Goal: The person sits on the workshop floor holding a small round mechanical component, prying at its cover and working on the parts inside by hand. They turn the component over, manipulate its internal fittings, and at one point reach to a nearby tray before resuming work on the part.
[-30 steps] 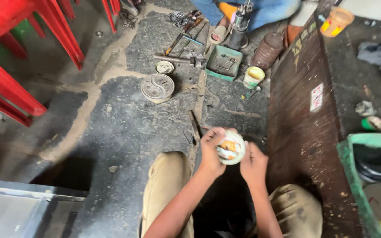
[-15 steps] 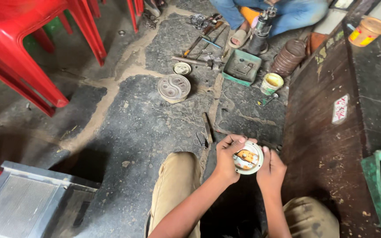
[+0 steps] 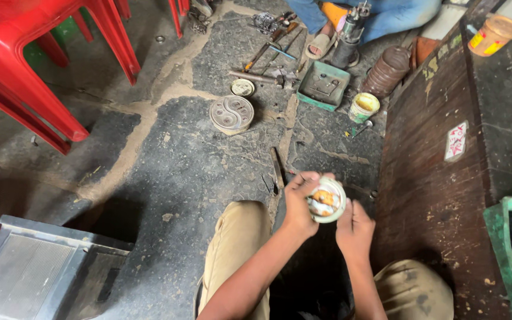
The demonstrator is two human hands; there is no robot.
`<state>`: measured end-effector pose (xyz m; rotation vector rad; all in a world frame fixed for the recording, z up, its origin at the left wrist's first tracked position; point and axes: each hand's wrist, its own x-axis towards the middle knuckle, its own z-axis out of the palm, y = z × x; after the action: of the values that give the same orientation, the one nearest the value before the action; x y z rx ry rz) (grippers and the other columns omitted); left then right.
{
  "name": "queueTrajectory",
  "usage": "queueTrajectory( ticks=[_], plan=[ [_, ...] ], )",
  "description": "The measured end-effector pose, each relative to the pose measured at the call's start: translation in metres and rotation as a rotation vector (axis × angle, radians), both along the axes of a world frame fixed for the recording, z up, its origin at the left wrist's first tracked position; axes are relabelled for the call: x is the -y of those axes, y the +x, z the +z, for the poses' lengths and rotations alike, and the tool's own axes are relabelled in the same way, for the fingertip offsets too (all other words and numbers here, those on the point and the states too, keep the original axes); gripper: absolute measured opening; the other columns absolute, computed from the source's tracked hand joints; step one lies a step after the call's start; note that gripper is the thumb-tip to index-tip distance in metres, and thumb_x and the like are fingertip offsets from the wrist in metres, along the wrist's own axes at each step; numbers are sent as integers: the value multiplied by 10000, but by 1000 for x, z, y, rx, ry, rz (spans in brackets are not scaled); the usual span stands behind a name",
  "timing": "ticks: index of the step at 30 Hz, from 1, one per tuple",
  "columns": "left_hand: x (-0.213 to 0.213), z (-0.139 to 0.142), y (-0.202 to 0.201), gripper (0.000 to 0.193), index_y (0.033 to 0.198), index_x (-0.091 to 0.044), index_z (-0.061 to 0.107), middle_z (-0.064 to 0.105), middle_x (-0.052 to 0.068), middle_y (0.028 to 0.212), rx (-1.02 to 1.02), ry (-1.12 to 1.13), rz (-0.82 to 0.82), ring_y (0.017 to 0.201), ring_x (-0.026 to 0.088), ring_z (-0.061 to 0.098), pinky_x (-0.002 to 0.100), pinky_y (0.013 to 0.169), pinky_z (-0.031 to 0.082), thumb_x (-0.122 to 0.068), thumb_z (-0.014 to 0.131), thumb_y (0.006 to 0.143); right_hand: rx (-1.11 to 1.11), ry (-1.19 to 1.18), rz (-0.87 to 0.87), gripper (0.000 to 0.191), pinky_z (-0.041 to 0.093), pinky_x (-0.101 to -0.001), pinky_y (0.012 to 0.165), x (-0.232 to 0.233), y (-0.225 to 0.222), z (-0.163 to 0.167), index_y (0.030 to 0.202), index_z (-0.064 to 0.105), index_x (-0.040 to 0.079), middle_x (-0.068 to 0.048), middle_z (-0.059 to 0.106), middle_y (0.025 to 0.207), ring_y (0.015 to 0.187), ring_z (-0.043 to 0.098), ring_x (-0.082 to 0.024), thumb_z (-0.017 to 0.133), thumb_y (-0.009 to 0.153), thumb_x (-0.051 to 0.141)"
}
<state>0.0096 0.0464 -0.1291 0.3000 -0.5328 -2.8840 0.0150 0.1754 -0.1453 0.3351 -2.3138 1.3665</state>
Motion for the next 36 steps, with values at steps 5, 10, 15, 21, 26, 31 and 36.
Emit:
queueTrajectory(
  ticks=[5,10,15,21,26,31,36],
  plan=[
    [-5,1,4,34,993,-10,613,732,251,1096,-118,-52,-104,942,317,731,417,860,608,-8,592,966,19,-162,15,297,430,-281,563,-7,0,6,826,581,-8,-68,560,634,666,453,-24,553,1090,127],
    [-18,7,-6,100,967,-11,631,739,270,1063,-157,-16,-70,915,341,750,447,846,633,0,607,871,-178,-15,9,254,475,-298,649,-17,1,16,871,574,-13,-93,526,703,756,440,-49,563,1096,104],
    [-15,5,-6,88,999,-17,635,728,274,1111,-178,-3,-84,948,335,741,430,858,614,-3,624,913,-79,-65,-31,246,464,-337,607,-14,2,8,857,601,-10,-114,620,689,726,468,-55,577,1083,85],
    [-11,6,-5,71,941,-52,639,745,257,1025,-87,59,-94,858,341,745,465,789,632,-39,624,873,-68,110,-35,202,491,-334,618,-19,2,4,888,604,-23,-189,535,726,687,423,-82,615,1066,73],
    [-3,5,2,48,994,-14,636,728,263,1071,-159,-110,-95,958,329,736,425,872,615,-15,617,950,-24,-55,-30,177,468,-365,594,-9,3,5,923,644,-7,-175,592,683,679,497,-88,577,1070,65],
    [1,-5,8,64,970,-27,630,738,253,1053,-168,-46,-47,912,339,742,440,819,624,-20,616,907,-159,121,33,87,508,-404,620,-6,8,2,941,599,-16,-246,612,790,768,655,-330,553,994,36],
    [4,-12,9,54,994,-31,638,735,252,1071,-132,-89,-80,917,343,736,430,832,618,-44,636,942,-25,39,-52,248,454,-464,557,-5,8,-1,835,532,2,-255,576,725,673,641,-425,581,1059,96]
  ],
)
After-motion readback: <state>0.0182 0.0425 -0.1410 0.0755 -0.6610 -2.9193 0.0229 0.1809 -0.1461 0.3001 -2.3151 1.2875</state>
